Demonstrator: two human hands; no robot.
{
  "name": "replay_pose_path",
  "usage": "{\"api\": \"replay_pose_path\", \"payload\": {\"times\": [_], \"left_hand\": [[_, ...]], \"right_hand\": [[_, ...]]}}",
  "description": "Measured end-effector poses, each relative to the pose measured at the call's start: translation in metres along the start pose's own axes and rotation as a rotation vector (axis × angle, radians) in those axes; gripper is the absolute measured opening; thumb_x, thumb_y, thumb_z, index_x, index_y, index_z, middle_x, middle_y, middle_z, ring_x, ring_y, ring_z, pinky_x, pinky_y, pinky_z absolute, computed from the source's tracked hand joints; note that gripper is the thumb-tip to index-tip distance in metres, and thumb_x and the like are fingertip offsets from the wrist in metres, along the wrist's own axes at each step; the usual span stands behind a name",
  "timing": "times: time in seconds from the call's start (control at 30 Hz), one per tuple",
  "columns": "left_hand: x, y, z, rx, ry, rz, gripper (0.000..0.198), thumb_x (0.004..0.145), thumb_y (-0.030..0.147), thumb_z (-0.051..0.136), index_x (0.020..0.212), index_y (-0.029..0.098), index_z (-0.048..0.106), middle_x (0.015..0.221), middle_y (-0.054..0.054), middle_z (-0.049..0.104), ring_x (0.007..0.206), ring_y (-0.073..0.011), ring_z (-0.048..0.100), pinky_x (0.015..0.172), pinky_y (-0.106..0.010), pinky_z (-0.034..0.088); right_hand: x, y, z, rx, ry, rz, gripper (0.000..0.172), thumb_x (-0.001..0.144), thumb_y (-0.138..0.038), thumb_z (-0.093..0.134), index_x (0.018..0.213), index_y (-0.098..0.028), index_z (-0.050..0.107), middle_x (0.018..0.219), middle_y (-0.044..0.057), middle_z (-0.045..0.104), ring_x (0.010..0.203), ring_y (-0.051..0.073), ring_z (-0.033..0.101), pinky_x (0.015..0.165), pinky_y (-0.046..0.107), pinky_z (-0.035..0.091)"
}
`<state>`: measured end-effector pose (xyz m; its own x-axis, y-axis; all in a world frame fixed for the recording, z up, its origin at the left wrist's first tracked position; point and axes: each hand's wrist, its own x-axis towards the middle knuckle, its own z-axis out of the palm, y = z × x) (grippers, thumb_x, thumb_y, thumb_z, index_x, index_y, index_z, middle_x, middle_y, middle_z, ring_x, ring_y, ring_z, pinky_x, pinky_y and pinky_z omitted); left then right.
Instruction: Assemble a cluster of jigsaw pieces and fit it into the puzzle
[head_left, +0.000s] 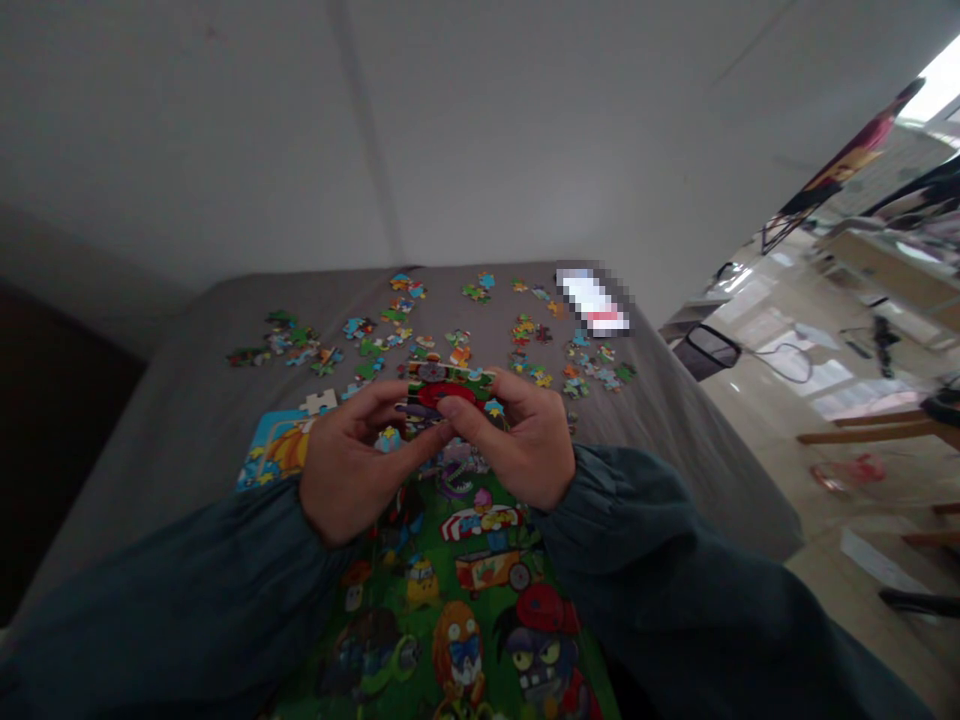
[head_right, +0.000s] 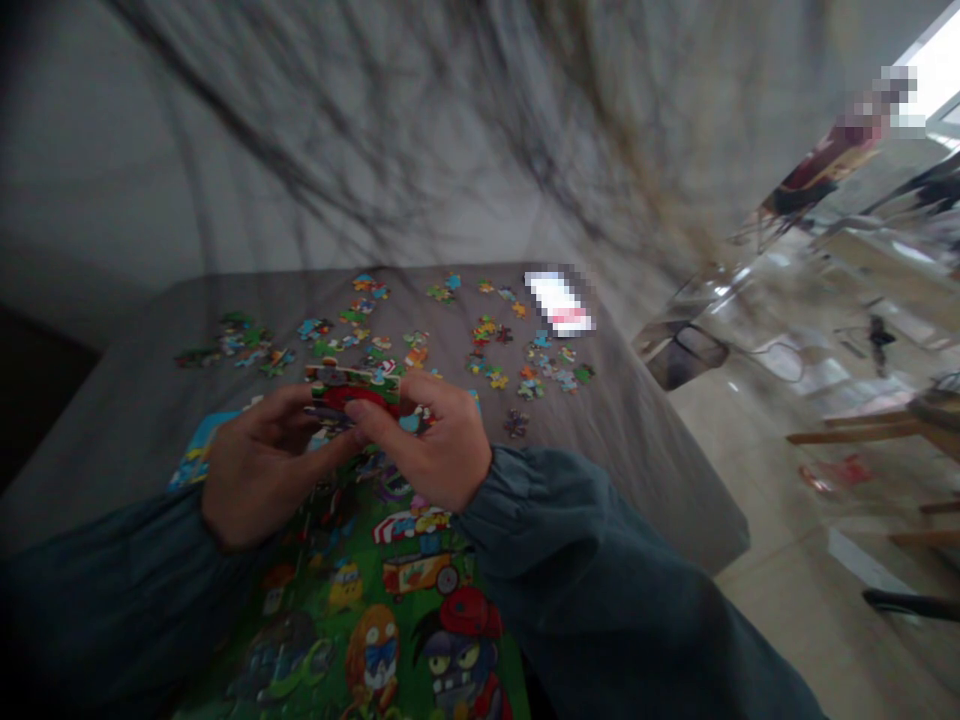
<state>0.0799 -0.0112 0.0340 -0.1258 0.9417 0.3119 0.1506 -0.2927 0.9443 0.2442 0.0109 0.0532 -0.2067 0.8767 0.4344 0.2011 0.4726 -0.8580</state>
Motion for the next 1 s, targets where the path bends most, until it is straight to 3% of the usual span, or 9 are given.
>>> {"api": "replay_pose_path", "payload": {"times": [0.2,0.37,0.57,0.83,1.0], "left_hand": [[-0.0028,-0.0041,-0.0004,0.042,0.061,0.027,0.040,0.063,0.034,0.091,0.098,0.030,0.073,0.092,0.003,0.079,0.072,-0.0154,0.072,0.055,-0.022,0.054],[-0.0021,-0.0021,-0.0019,0.100,0.062,0.036,0.034,0.066,0.036,0.089,0.095,0.030,0.074,0.093,0.003,0.079,0.071,-0.0150,0.071,0.063,-0.024,0.057],[-0.0004,0.0020,-0.0010,0.108,0.070,-0.012,0.035,0.060,0.039,0.092,0.090,0.030,0.075,0.087,0.003,0.080,0.068,-0.0165,0.071,0.053,-0.023,0.053],[-0.0013,-0.0029,-0.0010,0.082,0.100,-0.058,0.040,0.056,0.040,0.093,0.087,0.028,0.072,0.080,0.002,0.080,0.071,-0.0204,0.075,0.058,-0.026,0.058],[0.0001,0.0009,-0.0018,0.021,0.035,-0.051,0.038,0.058,0.037,0.094,0.087,0.027,0.072,0.086,0.002,0.081,0.073,-0.0199,0.076,0.065,-0.027,0.061]], "right_hand": [[-0.0007,0.0015,0.0009,0.021,0.005,0.043,0.023,0.087,-0.041,0.071,0.079,-0.020,0.072,0.076,0.001,0.071,0.069,0.013,0.061,0.068,0.028,0.051],[0.0000,-0.0015,-0.0002,-0.003,0.002,0.026,0.023,0.087,-0.039,0.071,0.075,-0.019,0.072,0.077,0.002,0.071,0.070,0.014,0.063,0.070,0.029,0.051],[0.0000,-0.0015,-0.0004,0.020,-0.011,0.028,0.024,0.088,-0.038,0.070,0.073,-0.019,0.072,0.077,0.002,0.072,0.072,0.014,0.064,0.074,0.029,0.052],[-0.0011,-0.0003,-0.0003,0.021,-0.003,0.051,0.025,0.087,-0.040,0.071,0.073,-0.019,0.072,0.077,0.002,0.073,0.069,0.013,0.063,0.070,0.029,0.052],[-0.0006,-0.0012,-0.0012,0.039,-0.018,-0.023,0.022,0.090,-0.035,0.069,0.077,-0.018,0.073,0.081,0.003,0.073,0.074,0.014,0.065,0.072,0.029,0.052]]}}
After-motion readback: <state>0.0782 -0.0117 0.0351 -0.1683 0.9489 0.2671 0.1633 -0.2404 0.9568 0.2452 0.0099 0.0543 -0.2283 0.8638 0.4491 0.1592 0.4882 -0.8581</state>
